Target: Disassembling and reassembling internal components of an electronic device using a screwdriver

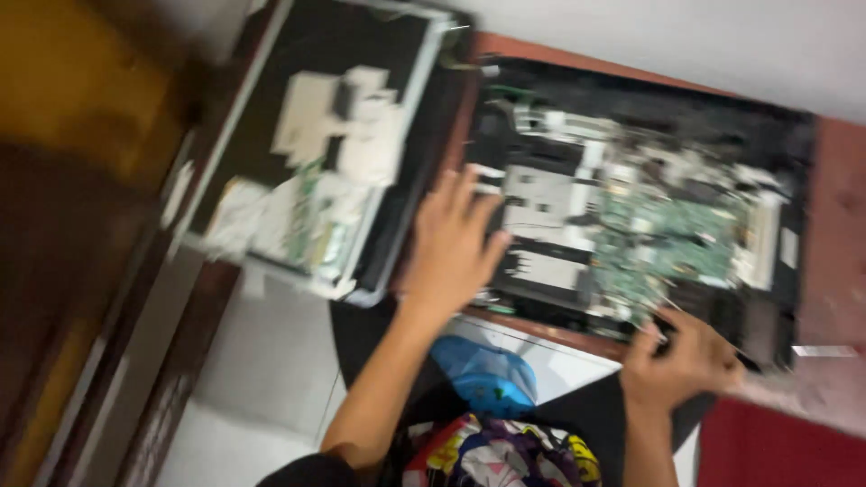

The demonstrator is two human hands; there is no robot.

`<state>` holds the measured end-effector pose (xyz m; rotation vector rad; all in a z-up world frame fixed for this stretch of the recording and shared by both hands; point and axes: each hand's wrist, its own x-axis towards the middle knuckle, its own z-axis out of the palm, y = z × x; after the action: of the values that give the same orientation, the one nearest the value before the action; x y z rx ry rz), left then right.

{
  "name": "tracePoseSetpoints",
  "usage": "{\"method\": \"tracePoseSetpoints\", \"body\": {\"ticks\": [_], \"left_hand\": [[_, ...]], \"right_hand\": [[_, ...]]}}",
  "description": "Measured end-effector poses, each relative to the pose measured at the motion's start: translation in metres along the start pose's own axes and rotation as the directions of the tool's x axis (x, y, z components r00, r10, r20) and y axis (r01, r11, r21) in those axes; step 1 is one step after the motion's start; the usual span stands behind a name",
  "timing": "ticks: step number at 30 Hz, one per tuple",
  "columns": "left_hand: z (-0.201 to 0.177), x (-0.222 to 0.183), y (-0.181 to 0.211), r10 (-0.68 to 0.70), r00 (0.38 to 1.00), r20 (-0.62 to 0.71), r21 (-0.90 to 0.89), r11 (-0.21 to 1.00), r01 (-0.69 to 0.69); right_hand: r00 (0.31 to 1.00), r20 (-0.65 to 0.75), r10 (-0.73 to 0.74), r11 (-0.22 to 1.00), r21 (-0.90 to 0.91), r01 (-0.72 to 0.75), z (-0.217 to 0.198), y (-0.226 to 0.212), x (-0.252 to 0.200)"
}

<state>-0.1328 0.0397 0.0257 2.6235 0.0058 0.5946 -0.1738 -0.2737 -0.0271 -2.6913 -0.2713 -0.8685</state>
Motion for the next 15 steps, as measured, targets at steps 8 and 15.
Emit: {"method": "tracePoseSetpoints", "body": {"ticks": [8, 15], "left_hand": [[0.011, -0.019, -0.009, 0.013, 1.000, 0.015, -0.145, 0.989, -0.011], [0.014, -0.024, -0.009, -0.044, 0.998, -0.038, -0.084, 0.996, 0.041]], "right_hand": [[0.975, -0.200, -0.095, 0.968, 0.212, 0.138, -0.040, -0.084, 0.044], [0.823, 0.146, -0.549, 0.703, 0.614, 0.360, -0.035, -0.210, 0.129]]}}
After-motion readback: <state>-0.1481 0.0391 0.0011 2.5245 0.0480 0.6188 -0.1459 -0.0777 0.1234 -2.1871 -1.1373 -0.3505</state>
